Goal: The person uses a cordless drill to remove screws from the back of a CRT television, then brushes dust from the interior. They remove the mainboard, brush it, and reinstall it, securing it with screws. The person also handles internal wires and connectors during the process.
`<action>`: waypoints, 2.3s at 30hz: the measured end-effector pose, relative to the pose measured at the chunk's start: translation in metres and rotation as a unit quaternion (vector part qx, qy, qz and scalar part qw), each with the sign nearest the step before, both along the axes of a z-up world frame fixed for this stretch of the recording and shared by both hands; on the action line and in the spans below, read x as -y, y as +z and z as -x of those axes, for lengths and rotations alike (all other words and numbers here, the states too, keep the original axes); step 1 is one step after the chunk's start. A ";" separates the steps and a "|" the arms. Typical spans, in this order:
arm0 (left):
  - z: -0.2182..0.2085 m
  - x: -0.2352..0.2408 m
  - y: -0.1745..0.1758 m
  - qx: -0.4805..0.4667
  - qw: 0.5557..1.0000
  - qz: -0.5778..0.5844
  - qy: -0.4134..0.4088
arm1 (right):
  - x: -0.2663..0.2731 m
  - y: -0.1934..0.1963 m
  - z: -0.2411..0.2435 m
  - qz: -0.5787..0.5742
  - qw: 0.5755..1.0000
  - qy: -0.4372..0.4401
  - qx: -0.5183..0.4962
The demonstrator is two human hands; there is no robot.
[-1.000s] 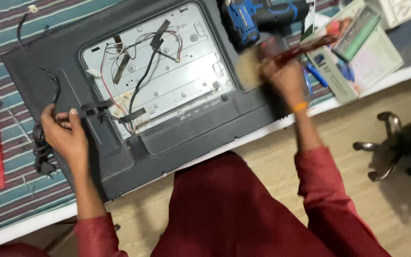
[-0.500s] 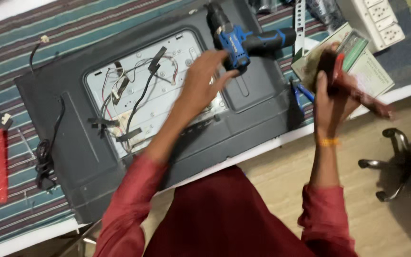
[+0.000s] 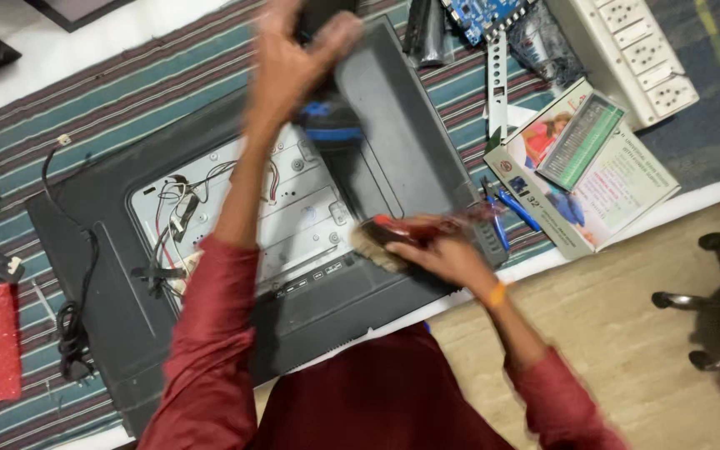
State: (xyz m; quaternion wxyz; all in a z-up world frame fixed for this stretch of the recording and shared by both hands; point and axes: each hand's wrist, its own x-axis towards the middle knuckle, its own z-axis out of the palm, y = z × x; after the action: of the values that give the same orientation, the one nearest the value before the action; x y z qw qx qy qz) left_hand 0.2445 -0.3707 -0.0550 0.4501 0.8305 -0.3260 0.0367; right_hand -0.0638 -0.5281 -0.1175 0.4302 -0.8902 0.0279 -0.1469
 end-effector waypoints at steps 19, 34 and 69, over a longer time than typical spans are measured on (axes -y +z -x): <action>0.195 -0.298 0.130 -0.010 0.970 -0.120 0.213 | 0.032 -0.010 -0.200 0.085 0.979 0.184 -0.013; 0.179 -0.232 0.156 0.025 0.987 -0.088 0.131 | 0.063 -0.063 -0.352 0.140 0.966 0.213 0.044; 0.057 -0.117 0.023 0.185 0.974 -0.052 -0.124 | 0.000 0.029 0.023 0.103 0.953 -0.273 0.083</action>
State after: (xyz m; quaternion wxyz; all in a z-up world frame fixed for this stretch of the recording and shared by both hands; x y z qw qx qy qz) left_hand 0.1873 -0.2539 -0.0320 0.3392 0.7848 -0.5054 0.1163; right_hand -0.0866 -0.5284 -0.0881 0.2805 -0.8727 0.2191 -0.3342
